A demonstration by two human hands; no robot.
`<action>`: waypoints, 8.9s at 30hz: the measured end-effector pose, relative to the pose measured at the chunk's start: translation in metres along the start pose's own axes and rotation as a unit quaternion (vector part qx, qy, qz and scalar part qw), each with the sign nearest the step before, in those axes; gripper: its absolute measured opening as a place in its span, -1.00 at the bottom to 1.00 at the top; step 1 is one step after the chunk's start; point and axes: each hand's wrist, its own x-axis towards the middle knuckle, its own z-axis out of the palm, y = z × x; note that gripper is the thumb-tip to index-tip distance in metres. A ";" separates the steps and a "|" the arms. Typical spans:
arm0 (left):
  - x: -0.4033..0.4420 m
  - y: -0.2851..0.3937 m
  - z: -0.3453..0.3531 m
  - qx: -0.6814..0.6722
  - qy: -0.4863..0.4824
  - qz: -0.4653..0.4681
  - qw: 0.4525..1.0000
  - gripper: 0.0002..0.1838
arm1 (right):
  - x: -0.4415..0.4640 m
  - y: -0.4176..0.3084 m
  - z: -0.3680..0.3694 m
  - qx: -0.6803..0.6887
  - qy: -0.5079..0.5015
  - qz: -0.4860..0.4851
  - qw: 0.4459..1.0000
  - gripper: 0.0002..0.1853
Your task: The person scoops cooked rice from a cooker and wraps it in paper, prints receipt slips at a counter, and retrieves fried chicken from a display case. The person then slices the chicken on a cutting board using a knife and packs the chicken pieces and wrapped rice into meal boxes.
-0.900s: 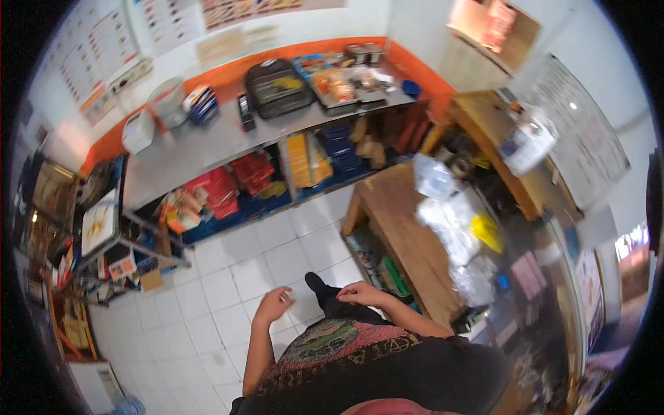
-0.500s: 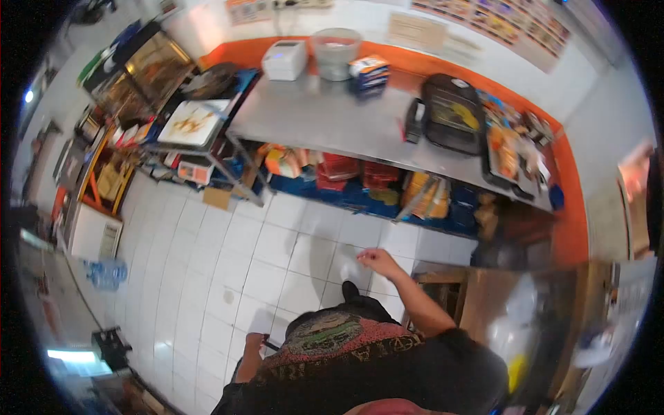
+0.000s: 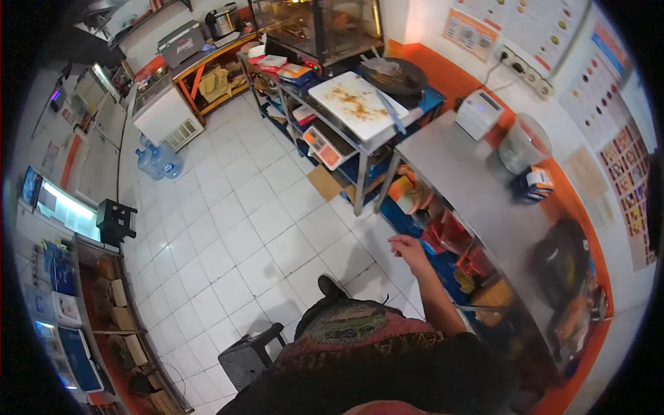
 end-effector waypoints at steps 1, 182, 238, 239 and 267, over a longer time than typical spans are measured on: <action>0.018 -0.008 -0.020 -0.010 0.005 0.004 1.000 -0.75 | 0.010 -0.004 0.024 0.000 -0.031 0.039 0.999 -0.79; 1.371 -0.287 -2.377 -0.303 0.249 0.228 0.891 -0.66 | 2.492 -0.714 1.063 -0.498 -0.068 -0.334 0.797 -0.77; 1.173 -0.412 -2.335 -0.343 0.496 0.080 0.794 -0.37 | 2.090 -0.899 1.230 -0.100 -0.377 -0.204 0.898 -0.37; 1.160 -0.409 -2.354 -0.250 0.529 0.119 0.802 -0.35 | 2.104 -0.912 1.224 -0.092 -0.350 -0.274 0.891 -0.40; 1.285 -0.516 -2.428 -0.310 0.764 0.006 0.565 -0.64 | 2.323 -0.913 1.332 -0.740 -0.510 -0.075 0.432 -0.73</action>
